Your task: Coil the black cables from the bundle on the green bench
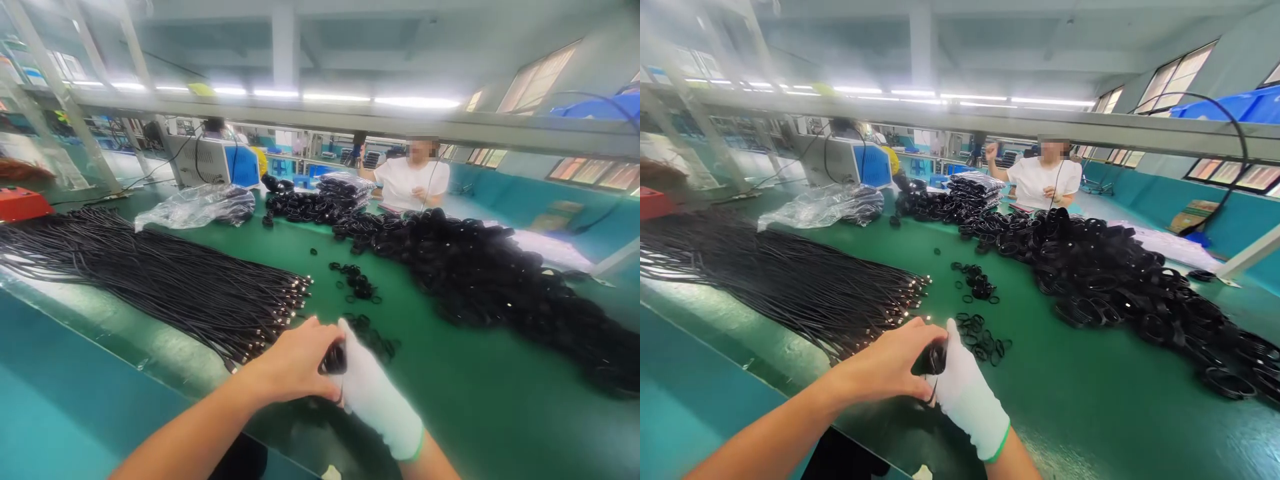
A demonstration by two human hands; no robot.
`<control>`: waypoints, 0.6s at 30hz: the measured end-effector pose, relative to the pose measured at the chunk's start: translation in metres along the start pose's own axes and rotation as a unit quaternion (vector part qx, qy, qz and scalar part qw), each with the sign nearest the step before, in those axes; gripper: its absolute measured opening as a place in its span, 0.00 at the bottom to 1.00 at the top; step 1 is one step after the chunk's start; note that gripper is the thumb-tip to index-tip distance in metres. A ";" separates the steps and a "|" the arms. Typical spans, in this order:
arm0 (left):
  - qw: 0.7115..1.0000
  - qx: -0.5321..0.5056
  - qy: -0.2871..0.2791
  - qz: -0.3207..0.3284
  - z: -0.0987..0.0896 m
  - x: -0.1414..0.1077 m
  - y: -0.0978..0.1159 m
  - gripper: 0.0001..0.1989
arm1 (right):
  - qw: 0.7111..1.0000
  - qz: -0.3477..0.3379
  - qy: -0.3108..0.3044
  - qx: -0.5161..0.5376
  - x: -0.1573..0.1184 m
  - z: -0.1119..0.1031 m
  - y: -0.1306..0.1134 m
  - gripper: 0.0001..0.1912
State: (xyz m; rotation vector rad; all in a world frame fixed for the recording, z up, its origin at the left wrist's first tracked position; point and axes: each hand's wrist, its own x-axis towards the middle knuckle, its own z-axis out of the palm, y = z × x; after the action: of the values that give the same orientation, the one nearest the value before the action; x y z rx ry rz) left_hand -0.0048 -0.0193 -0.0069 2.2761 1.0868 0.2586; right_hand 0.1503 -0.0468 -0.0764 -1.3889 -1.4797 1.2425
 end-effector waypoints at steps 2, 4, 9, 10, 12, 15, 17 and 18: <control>0.999 0.045 -0.018 -0.024 -0.002 0.004 -0.001 0.24 | 1.000 -0.015 0.017 -0.020 -0.001 0.004 0.001 0.54; 0.995 0.053 -0.072 -0.034 -0.007 0.010 -0.008 0.24 | 0.998 -0.026 0.020 -0.048 -0.001 0.005 -0.005 0.49; 0.990 -0.068 -0.124 0.029 -0.015 0.024 -0.030 0.09 | 0.992 -0.062 0.080 -0.081 -0.004 -0.007 -0.023 0.19; 0.991 -0.077 -0.108 0.035 -0.012 0.025 -0.032 0.11 | 0.995 -0.067 0.062 -0.045 -0.005 -0.011 -0.024 0.17; 0.993 -0.062 -0.098 0.026 -0.004 0.024 -0.033 0.12 | 0.994 -0.061 -0.049 0.083 -0.008 -0.017 -0.023 0.21; 0.985 -0.108 -0.129 -0.021 0.003 0.017 -0.029 0.09 | 0.940 -0.046 -0.197 0.275 -0.010 -0.021 -0.017 0.28; 0.962 -0.242 -0.114 -0.055 0.000 0.012 -0.024 0.07 | 0.914 -0.070 -0.211 0.340 -0.009 -0.020 -0.012 0.28; 0.941 -0.319 -0.089 -0.067 -0.004 0.011 -0.021 0.06 | 0.903 -0.080 -0.216 0.362 -0.008 -0.018 -0.010 0.29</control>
State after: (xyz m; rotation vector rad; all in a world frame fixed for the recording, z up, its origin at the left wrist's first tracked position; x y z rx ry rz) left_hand -0.0130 0.0006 -0.0174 1.6065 0.8925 0.2922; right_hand 0.1664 -0.0516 -0.0611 -0.5062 -1.1628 1.8179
